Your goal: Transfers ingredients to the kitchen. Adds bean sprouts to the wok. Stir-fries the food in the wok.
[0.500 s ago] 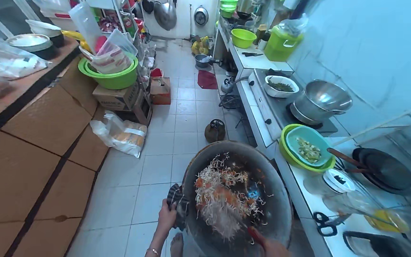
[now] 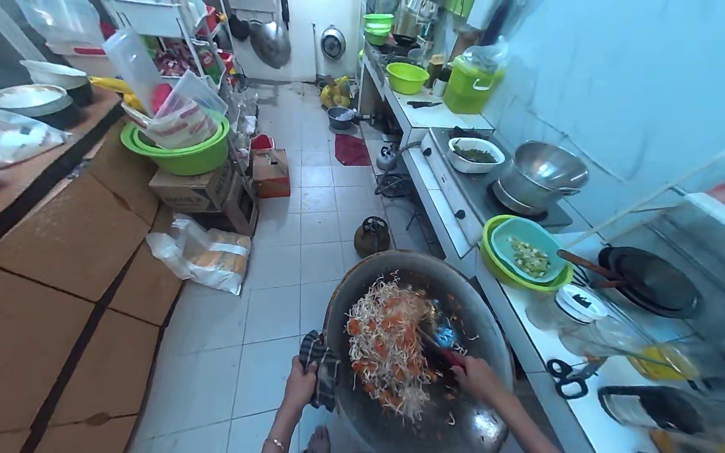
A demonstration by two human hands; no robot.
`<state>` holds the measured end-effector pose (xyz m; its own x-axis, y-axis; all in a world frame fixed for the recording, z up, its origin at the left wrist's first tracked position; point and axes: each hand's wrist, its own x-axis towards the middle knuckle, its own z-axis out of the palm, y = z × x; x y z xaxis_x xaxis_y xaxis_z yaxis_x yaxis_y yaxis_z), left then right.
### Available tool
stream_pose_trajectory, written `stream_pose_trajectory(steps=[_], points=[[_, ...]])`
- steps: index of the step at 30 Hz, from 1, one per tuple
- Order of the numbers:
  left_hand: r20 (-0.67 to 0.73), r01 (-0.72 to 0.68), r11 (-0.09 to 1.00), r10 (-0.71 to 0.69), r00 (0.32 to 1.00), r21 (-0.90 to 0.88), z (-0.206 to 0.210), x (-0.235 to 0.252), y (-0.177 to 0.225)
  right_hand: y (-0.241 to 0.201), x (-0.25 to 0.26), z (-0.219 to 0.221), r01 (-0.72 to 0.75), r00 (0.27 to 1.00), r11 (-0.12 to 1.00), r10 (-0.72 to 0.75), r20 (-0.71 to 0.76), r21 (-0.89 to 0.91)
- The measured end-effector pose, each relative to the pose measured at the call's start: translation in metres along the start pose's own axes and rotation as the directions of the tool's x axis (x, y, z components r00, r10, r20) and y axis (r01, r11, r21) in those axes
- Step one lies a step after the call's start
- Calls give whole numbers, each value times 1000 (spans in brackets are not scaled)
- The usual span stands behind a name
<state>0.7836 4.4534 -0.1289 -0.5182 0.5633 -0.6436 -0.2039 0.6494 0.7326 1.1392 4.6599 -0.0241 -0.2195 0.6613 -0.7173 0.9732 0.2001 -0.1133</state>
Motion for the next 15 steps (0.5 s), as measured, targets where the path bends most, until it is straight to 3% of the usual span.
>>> stream_pose_trajectory(steps=[3, 6, 10, 12, 15], points=[[20, -10, 1000, 10, 1000, 3, -7, 0, 2, -11, -40, -2, 26, 997, 983, -39, -68, -181], [42, -3, 1000, 2, 999, 23, -9, -2, 3, 20, -84, -27, 0, 996, 965, -23, -85, -263], [30, 23, 996, -26, 999, 87, -7, -4, 8, 51, -84, -41, -40, 976, 970, 89, 200, -238], [13, 35, 993, -36, 999, 116, -5, -5, 8, 37, -67, -28, -36, 930, 992, 79, 358, -125], [3, 37, 993, -38, 999, 111, -4, -7, 6, -7, -21, 19, -98, 910, 941, -48, 412, 325]])
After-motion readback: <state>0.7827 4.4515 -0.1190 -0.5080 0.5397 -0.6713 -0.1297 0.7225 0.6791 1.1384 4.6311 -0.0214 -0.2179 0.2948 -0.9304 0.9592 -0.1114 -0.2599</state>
